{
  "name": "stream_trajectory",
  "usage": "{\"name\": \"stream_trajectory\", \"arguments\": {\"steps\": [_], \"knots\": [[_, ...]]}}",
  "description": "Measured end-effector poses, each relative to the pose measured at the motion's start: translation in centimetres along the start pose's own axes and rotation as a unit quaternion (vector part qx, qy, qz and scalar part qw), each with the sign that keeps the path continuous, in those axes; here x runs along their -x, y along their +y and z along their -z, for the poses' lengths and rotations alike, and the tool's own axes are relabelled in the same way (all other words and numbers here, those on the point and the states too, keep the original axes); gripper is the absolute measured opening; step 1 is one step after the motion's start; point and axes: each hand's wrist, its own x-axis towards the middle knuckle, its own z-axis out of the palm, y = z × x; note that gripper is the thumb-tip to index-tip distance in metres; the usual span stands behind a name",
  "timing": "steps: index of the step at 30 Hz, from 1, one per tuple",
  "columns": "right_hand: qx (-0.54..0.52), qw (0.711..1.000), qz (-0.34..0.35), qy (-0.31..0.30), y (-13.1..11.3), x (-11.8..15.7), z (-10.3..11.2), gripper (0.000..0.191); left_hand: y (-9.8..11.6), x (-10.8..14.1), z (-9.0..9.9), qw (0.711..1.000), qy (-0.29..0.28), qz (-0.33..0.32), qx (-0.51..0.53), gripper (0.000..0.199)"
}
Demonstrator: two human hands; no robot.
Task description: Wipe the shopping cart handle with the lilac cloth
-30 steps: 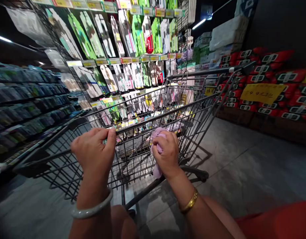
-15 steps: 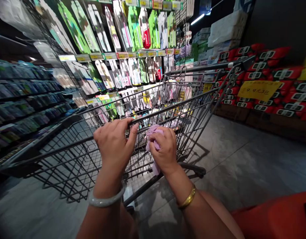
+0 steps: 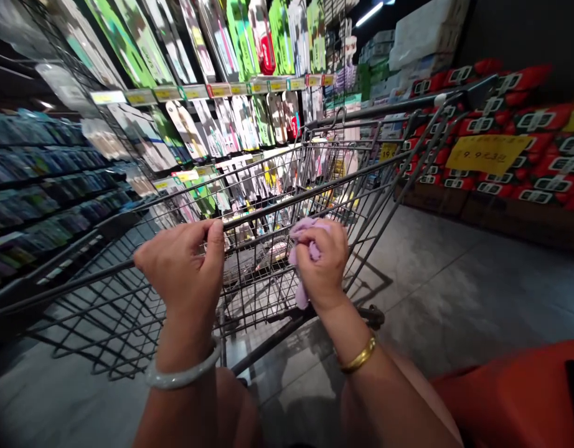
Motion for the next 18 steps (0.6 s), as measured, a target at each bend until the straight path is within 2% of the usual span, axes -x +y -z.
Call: {"name": "stream_trajectory", "arguments": {"steps": [3,5,9,11,14,18], "knots": [[-0.005,0.998,0.031,-0.055,-0.3,0.3,0.4,0.010,-0.1,0.0,0.1,0.999,0.004,0.014,-0.028,0.033],[-0.004,0.998,0.038,-0.057,0.4,-0.4,1.1,0.011,0.0,0.0,0.1,0.999,0.000,0.028,-0.033,0.034],[0.003,0.999,-0.022,0.048,1.9,-2.0,1.9,0.012,0.1,-0.1,0.4,0.999,0.002,0.048,-0.016,0.032],[-0.002,0.996,-0.046,0.073,1.7,-2.1,1.7,0.013,0.3,0.0,0.6,0.998,0.011,0.057,-0.016,0.033],[-0.006,0.999,-0.041,0.033,0.5,-1.0,0.9,0.013,0.9,0.2,0.8,0.998,0.018,0.050,-0.025,0.035],[0.024,0.999,0.030,-0.031,-0.8,0.2,0.6,0.011,2.0,0.0,0.3,1.000,-0.007,-0.002,0.012,0.028]]}}
